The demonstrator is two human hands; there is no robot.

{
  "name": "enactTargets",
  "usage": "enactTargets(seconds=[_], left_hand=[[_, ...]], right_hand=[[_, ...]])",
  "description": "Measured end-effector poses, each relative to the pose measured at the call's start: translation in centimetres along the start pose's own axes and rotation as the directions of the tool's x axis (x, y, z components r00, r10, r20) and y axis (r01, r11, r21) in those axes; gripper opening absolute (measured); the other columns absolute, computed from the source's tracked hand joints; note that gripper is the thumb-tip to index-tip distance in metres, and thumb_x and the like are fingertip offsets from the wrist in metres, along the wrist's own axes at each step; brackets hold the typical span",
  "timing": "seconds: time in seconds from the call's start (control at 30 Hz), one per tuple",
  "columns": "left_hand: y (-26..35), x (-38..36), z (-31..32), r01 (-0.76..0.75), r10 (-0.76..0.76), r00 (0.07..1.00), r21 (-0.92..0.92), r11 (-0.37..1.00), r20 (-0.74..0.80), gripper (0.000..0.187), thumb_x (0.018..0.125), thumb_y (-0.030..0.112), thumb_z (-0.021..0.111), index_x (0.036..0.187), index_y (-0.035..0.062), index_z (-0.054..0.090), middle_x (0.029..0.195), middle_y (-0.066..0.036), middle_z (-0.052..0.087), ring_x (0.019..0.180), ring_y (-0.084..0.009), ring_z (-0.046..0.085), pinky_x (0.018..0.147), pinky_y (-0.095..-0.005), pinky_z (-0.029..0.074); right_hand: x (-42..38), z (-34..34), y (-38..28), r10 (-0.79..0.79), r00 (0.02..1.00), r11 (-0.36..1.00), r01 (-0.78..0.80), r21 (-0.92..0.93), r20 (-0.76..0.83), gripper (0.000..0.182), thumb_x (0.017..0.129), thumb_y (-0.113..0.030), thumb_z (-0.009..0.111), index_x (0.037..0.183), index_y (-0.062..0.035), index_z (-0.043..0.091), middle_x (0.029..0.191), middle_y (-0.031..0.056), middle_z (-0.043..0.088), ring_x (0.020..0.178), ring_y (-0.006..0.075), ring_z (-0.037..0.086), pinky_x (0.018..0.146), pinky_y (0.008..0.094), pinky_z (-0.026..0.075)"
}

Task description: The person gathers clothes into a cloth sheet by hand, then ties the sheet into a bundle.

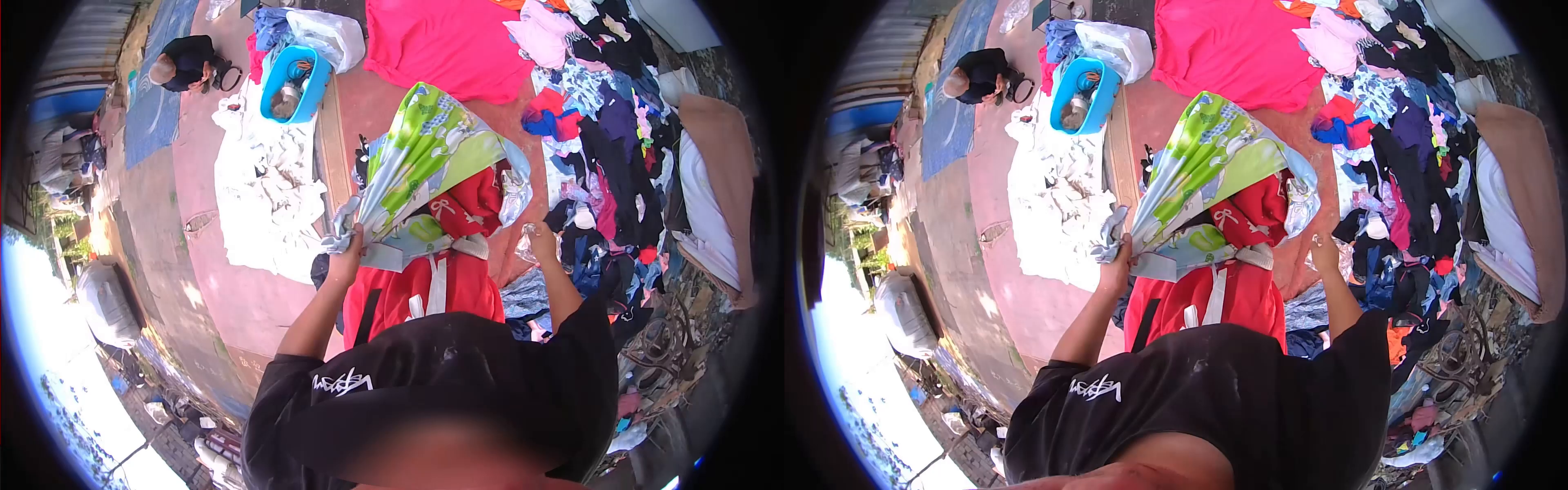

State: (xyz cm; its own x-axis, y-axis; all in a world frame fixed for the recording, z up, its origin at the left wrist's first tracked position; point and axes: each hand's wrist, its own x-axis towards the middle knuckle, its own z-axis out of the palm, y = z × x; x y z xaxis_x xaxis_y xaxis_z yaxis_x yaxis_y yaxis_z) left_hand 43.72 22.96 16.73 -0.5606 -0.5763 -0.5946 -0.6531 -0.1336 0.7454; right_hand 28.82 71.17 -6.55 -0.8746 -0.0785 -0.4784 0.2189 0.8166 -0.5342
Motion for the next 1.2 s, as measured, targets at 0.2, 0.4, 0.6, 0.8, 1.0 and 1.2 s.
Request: enactTargets(seconds=[0.2,0.4,0.6,0.8,1.0,1.2], left_hand=[[-0.2,4.3,1.0,-0.524,0.31,0.792,0.325,0.787,0.526,0.029,0.091,0.033,0.065,0.089,0.0043,0.068,0.081,-0.016,0.067,0.077,-0.0344,0.067,0.064,-0.0438,0.051],[5.0,9.2,-4.0,-0.898,0.507,0.384,0.185,0.398,0.772,0.023,0.073,0.025,0.07,0.087,0.0076,0.066,0.081,-0.016,0.066,0.08,-0.038,0.065,0.07,-0.0478,0.053],[3.6,12.6,-7.4,-0.909,0.411,0.36,0.215,0.358,0.837,0.022,0.077,0.028,0.069,0.089,0.0086,0.067,0.085,-0.017,0.068,0.082,-0.0393,0.066,0.07,-0.0477,0.053],[3.4,12.0,-9.9,-0.867,0.369,0.36,0.162,0.47,0.857,0.024,0.078,0.029,0.07,0.093,0.0105,0.07,0.086,-0.018,0.069,0.081,-0.0392,0.067,0.069,-0.0473,0.053],[1.0,13.4,-9.4,-0.821,0.364,0.383,0.132,0.556,0.849,0.03,0.08,0.034,0.072,0.097,0.0091,0.071,0.085,-0.019,0.069,0.08,-0.039,0.067,0.068,-0.0448,0.053],[1.9,13.7,-8.5,-0.765,0.288,0.309,0.057,0.641,0.907,0.048,0.087,0.049,0.069,0.097,0.0017,0.067,0.087,-0.021,0.069,0.081,-0.0376,0.068,0.072,-0.0413,0.054]], right_hand=[[-11.4,5.0,-14.1,-0.281,0.949,0.96,0.277,0.045,0.147,0.044,0.079,-0.022,0.075,0.115,0.0002,0.063,0.12,0.0204,0.063,0.111,0.0354,0.061,0.095,0.0422,0.048],[-13.7,15.1,-38.2,-0.466,0.882,0.883,0.459,0.103,0.073,0.052,0.076,-0.035,0.077,0.116,-0.0069,0.06,0.111,0.0165,0.06,0.112,0.0372,0.055,0.098,0.0487,0.042],[-14.6,24.9,-40.8,-0.217,0.968,0.921,0.246,0.303,-0.125,0.032,0.079,-0.034,0.07,0.102,-0.0124,0.067,0.098,0.0135,0.068,0.098,0.0384,0.064,0.085,0.0483,0.05],[-19.5,23.8,-45.7,-0.243,0.912,0.859,0.361,0.363,-0.332,0.054,0.079,-0.032,0.074,0.12,-0.0017,0.056,0.105,0.0202,0.068,0.098,0.0397,0.066,0.084,0.0453,0.053],[-18.6,24.4,-47.3,-0.222,0.909,0.883,0.341,0.323,-0.353,0.087,0.08,-0.031,0.072,0.147,0.0021,0.027,0.124,0.022,0.061,0.11,0.0371,0.061,0.094,0.0423,0.048],[-15.8,27.8,-43.2,-0.278,0.928,0.887,0.347,0.304,-0.246,0.048,0.082,-0.026,0.063,0.123,-0.0025,0.058,0.114,0.0216,0.065,0.103,0.037,0.064,0.091,0.0422,0.05]])
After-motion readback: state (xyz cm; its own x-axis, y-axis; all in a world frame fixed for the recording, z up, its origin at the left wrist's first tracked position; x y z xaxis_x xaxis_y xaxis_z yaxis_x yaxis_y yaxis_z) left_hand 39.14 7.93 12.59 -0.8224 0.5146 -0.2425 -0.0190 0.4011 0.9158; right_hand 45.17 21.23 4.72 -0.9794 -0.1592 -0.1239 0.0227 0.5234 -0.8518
